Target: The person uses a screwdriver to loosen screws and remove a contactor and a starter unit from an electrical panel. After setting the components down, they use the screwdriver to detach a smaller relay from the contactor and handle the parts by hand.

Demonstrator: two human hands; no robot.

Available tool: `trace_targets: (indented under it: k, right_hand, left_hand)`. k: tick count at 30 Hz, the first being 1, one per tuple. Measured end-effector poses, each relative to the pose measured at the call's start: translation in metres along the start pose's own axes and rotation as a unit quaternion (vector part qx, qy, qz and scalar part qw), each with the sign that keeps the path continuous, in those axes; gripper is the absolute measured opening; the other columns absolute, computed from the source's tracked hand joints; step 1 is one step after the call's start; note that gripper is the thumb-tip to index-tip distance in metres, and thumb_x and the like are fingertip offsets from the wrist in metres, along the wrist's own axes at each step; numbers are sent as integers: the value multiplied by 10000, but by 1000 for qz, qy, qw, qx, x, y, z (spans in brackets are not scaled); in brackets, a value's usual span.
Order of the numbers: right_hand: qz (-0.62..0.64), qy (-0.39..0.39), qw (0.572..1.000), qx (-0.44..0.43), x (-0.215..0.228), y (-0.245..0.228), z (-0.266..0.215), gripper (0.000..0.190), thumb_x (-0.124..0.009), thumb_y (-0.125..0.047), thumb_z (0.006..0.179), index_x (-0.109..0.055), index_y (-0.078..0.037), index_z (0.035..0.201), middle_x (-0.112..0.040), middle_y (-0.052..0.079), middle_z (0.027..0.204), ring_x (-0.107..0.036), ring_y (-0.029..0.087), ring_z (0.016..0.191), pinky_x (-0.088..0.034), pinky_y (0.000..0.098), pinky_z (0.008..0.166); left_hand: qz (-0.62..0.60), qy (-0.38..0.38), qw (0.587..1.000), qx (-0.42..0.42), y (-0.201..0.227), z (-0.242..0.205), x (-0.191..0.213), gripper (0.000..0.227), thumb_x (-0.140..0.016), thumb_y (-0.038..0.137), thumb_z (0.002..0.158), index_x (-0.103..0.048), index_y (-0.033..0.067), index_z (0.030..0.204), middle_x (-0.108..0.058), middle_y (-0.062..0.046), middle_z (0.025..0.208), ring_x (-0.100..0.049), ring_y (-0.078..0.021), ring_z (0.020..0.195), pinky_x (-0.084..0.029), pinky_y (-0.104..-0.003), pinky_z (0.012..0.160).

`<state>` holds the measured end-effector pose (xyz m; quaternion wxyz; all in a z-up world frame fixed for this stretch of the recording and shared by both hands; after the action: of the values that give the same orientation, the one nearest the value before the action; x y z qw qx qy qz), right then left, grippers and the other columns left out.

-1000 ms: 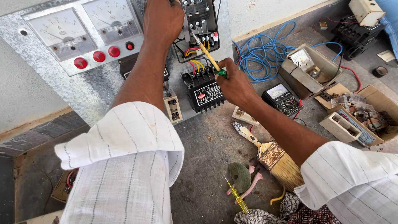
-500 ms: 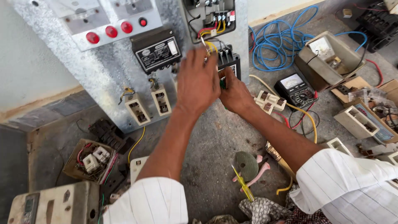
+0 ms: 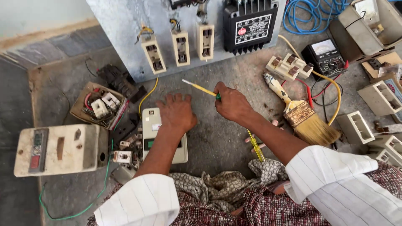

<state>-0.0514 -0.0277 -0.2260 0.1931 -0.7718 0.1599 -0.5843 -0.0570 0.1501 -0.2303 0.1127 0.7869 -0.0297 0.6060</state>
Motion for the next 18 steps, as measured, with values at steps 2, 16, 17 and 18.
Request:
trace_targets:
  k: [2,16,17,18]
  right_hand:
    - [-3,-5,1000,9,-11,3,-2,307,-610,-119,885,-503,-50,1165,-696,243,1032,-684,432,956,-508,542,861]
    - [-22,32,995,95,-79,-4,-14,382,-646,-86,830,-605,-59,1209,-655,234,1132,-637,454,1037,-505,531,904]
    - [-15,37,994,103,-82,-6,-18,382,-653,-83,820,-618,-63,1200,-655,232,1141,-636,458,1029,-506,534,889]
    - [-8,42,993,109,-84,-7,-22,383,-661,-80,810,-630,-66,1191,-655,230,1150,-635,462,1020,-507,538,873]
  left_hand:
    - [25,-42,998,28,-10,-11,-10,617,-727,298,779,-578,144,1357,-521,-131,1413,-380,-383,1386,-201,-681,1132]
    - [-3,107,990,-91,-10,-9,-55,496,-590,144,882,-593,118,1377,-591,-153,1326,-486,-394,1305,-327,-574,1120]
    - [-23,105,990,-95,-7,-10,-55,492,-571,128,909,-583,119,1401,-584,-165,1332,-484,-405,1309,-335,-554,1131]
    - [-29,85,991,-97,-5,-11,-57,453,-555,143,932,-593,127,1383,-565,-167,1356,-479,-397,1320,-334,-552,1135]
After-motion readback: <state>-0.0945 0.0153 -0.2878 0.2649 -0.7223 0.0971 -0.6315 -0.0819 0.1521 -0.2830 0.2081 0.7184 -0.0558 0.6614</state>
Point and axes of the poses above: each hand's wrist, its own z-axis towards the middle knuckle, its own x-axis out of the back of the hand, y = z × x, the point moved 4 cm from there along z, towards the middle knuckle
